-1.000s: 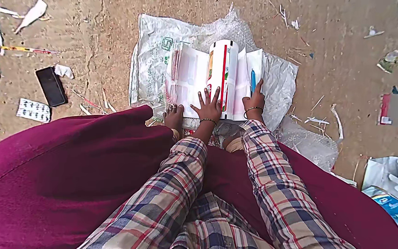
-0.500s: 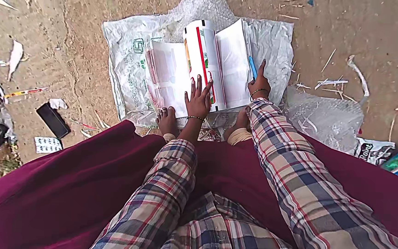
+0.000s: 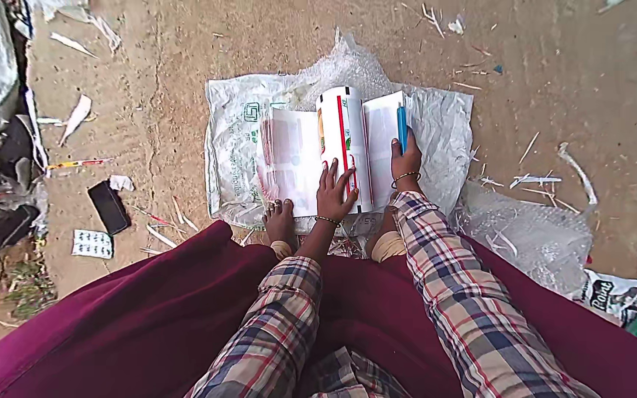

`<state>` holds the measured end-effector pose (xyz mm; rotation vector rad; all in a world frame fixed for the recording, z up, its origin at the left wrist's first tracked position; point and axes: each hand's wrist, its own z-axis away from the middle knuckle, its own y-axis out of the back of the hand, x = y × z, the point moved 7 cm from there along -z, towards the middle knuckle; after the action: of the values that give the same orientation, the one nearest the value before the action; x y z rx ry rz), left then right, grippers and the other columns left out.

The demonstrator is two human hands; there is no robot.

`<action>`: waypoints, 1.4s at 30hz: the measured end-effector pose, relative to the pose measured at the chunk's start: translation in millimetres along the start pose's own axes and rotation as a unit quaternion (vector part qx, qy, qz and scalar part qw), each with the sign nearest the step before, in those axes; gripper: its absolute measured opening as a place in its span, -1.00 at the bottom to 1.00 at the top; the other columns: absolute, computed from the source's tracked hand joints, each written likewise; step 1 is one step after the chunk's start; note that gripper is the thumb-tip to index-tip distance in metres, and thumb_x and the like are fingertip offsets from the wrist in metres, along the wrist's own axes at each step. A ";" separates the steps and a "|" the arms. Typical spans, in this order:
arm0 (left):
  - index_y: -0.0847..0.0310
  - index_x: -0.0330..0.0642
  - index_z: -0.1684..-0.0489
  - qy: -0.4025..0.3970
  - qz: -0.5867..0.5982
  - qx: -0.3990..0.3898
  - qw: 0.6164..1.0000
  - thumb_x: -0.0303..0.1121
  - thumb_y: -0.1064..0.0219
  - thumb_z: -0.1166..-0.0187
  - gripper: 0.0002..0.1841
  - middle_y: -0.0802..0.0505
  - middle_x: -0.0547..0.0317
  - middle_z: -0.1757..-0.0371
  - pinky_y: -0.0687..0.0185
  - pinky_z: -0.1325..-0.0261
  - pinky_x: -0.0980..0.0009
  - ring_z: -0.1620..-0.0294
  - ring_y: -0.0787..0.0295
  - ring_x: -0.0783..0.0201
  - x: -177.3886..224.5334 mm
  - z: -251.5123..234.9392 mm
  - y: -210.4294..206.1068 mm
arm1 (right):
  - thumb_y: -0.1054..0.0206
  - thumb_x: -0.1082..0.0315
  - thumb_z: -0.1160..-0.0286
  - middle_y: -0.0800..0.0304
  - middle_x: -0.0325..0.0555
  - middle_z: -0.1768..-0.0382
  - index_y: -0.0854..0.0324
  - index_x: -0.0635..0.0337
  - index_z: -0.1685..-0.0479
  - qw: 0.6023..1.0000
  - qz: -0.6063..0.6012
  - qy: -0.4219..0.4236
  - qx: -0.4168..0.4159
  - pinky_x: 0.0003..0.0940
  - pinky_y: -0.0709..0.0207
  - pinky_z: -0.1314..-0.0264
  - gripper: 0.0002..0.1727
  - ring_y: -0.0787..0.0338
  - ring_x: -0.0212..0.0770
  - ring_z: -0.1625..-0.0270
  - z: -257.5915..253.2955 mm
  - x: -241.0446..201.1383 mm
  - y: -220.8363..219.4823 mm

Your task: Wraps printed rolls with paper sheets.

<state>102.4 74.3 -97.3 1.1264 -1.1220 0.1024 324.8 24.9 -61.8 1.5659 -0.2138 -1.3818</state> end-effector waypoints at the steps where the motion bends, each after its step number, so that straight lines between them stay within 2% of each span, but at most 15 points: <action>1: -0.55 0.24 -0.63 0.008 0.015 0.003 1.000 0.06 -0.25 -0.53 -0.40 -0.22 -0.04 -0.90 -0.33 -0.52 -0.35 -0.87 -0.01 -0.33 0.2 -2.1 1.4 | -0.13 0.15 -0.85 -0.77 0.31 -0.28 -0.28 0.13 -0.81 0.999 -0.023 0.009 -0.021 0.20 -0.55 -0.38 -0.40 -0.80 0.21 -0.27 -5.0 -22.1 -6.8; 2: -0.56 0.18 -0.60 0.026 0.034 -0.006 0.999 0.01 -0.35 -0.48 -0.39 -0.23 -0.04 -0.88 -0.37 -0.45 -0.37 -0.83 -0.06 -0.33 0.5 -5.4 4.4 | -0.11 0.15 -0.85 -0.82 0.28 -0.08 -0.27 0.09 -0.81 0.998 -0.037 0.018 -0.049 0.17 -0.64 -0.14 -0.41 -0.85 0.17 0.00 -12.3 -41.9 -16.1; 3: -0.55 0.12 -0.60 0.047 0.056 -0.013 0.997 -0.02 -0.44 -0.43 -0.35 -0.27 -0.02 -0.86 -0.39 -0.37 -0.38 -0.79 -0.13 -0.33 -0.4 -8.7 7.5 | -0.09 0.17 -0.86 -0.82 0.25 0.04 -0.15 0.02 -0.88 0.996 -0.035 0.024 -0.082 0.14 -0.69 -0.01 -0.37 -0.86 0.14 0.15 -19.5 -60.0 -25.5; 5: -0.50 -0.01 -0.63 0.073 0.087 -0.006 0.994 -0.04 -0.54 -0.28 -0.22 -0.35 0.01 -0.82 -0.41 -0.33 -0.38 -0.73 -0.24 -0.30 -4.4 -13.9 12.6 | -0.04 0.21 -0.88 -0.81 0.23 0.14 0.06 -0.08 -0.95 0.990 -0.004 0.031 -0.136 0.13 -0.69 0.11 -0.32 -0.83 0.14 0.27 -30.2 -91.1 -42.3; 8: -0.40 -0.02 -0.72 0.088 0.102 -0.007 0.991 -0.02 -0.53 -0.28 -0.14 -0.35 0.03 -0.82 -0.33 -0.43 -0.36 -0.75 -0.20 -0.27 -6.2 -15.7 12.7 | -0.04 0.26 -0.86 -0.82 0.34 -0.08 -0.08 -0.09 -0.93 0.987 0.047 0.046 -0.146 0.29 -0.58 -0.20 -0.35 -0.83 0.29 -0.05 -40.9 -117.1 -57.1; 11: -0.32 0.01 -0.79 0.089 0.102 -0.011 0.991 -0.02 -0.45 -0.39 -0.16 -0.29 0.08 -0.86 -0.20 -0.54 -0.35 -0.82 -0.08 -0.24 -5.3 -12.1 9.1 | -0.01 0.28 -0.87 -0.74 0.33 -0.35 -0.09 -0.10 -0.93 0.985 0.089 0.048 -0.141 0.32 -0.50 -0.41 -0.36 -0.76 0.33 -0.36 -39.2 -129.6 -58.3; 12: -0.31 0.01 -0.79 0.089 0.104 -0.011 0.991 -0.03 -0.44 -0.40 -0.17 -0.28 0.08 -0.87 -0.17 -0.56 -0.36 -0.83 -0.06 -0.23 -5.1 -11.5 7.9 | -0.01 0.30 -0.86 -0.73 0.35 -0.37 -0.08 -0.08 -0.93 0.983 0.101 0.051 -0.141 0.32 -0.48 -0.44 -0.36 -0.74 0.34 -0.40 -37.4 -132.5 -57.3; 17: -0.22 0.04 -0.86 0.072 0.110 -0.027 0.991 -0.04 -0.37 -0.50 -0.18 -0.20 0.10 -0.91 -0.08 -0.63 -0.36 -0.88 0.04 -0.20 -5.1 -9.0 4.3 | 0.00 0.30 -0.87 -0.72 0.39 -0.36 0.01 -0.09 -0.96 0.971 0.154 0.055 -0.174 0.33 -0.49 -0.42 -0.33 -0.73 0.37 -0.39 -31.0 -137.7 -55.3; 21: -0.18 0.07 -0.88 0.045 0.109 -0.026 0.993 -0.05 -0.12 -0.71 -0.32 -0.18 0.11 -0.92 -0.13 -0.65 -0.32 -0.90 0.04 -0.18 -8.6 -7.7 3.5 | 0.00 0.36 -0.86 -0.69 0.46 -0.35 0.26 -0.07 -0.99 0.955 0.196 0.029 -0.220 0.31 -0.52 -0.39 -0.24 -0.76 0.40 -0.34 -29.8 -144.8 -59.0; 24: -0.21 0.06 -0.87 0.030 0.103 -0.017 0.994 -0.13 0.04 -0.80 -0.40 -0.21 0.13 -0.91 -0.12 -0.72 -0.25 -0.91 0.01 -0.14 -9.9 -7.4 4.4 | 0.01 0.39 -0.80 -0.66 0.45 -0.37 0.33 -0.07 -0.99 0.949 0.205 0.000 -0.240 0.27 -0.59 -0.25 -0.18 -0.79 0.35 -0.25 -31.9 -154.2 -59.9; 27: -0.22 0.01 -0.86 0.018 0.102 -0.016 0.994 -0.19 0.04 -0.81 -0.41 -0.22 0.11 -0.91 -0.10 -0.77 -0.18 -0.90 -0.02 -0.14 -9.7 -6.5 5.6 | -0.07 0.42 -0.70 -0.59 0.41 -0.49 0.29 -0.09 -0.99 0.938 0.240 -0.018 -0.250 0.28 -0.52 -0.38 -0.13 -0.69 0.33 -0.43 -31.5 -163.2 -54.6; 31: -0.22 0.03 -0.86 0.015 0.111 -0.026 0.993 -0.24 0.06 -0.82 -0.43 -0.22 0.14 -0.91 -0.15 -0.76 -0.15 -0.89 -0.05 -0.12 -10.8 -9.9 10.9 | -0.09 0.44 -0.67 -0.56 0.42 -0.48 0.30 -0.13 -0.99 0.929 0.249 -0.036 -0.273 0.22 -0.58 -0.24 -0.10 -0.74 0.28 -0.28 -25.8 -167.1 -47.8; 34: -0.25 0.01 -0.85 0.012 0.108 -0.033 0.994 -0.33 0.02 -0.80 -0.43 -0.25 0.16 -0.90 -0.12 -0.80 -0.08 -0.89 -0.08 -0.08 -10.0 -9.9 11.9 | -0.07 0.43 -0.67 -0.62 0.37 -0.35 0.31 -0.20 -0.99 0.923 0.250 -0.048 -0.289 0.11 -0.60 -0.04 -0.09 -0.75 0.15 -0.03 -13.7 -156.0 -44.3; 39: -0.29 -0.06 -0.82 0.014 0.152 -0.049 0.987 -0.37 0.05 -0.80 -0.44 -0.27 0.12 -0.89 0.05 -0.88 -0.03 -0.91 -0.03 -0.05 -9.2 -12.6 17.5 | -0.10 0.40 -0.67 -0.60 0.40 -0.39 0.30 -0.21 -0.99 0.918 0.263 -0.046 -0.293 0.19 -0.60 -0.10 -0.09 -0.76 0.21 -0.10 11.4 -141.8 -37.6; 42: -0.39 -0.14 -0.75 0.025 0.196 -0.057 0.979 -0.54 -0.03 -0.67 -0.42 -0.32 0.08 -0.87 0.09 -0.90 0.03 -0.91 -0.08 0.01 -8.4 -16.9 24.5 | -0.12 0.41 -0.64 -0.63 0.41 -0.32 0.29 -0.18 -0.99 0.914 0.269 -0.035 -0.301 0.21 -0.58 -0.05 -0.07 -0.75 0.21 -0.03 25.5 -130.8 -33.8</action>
<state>95.3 102.6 -87.1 0.7867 -1.2764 0.3673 244.9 116.8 1.9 0.8532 -0.2149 -0.9382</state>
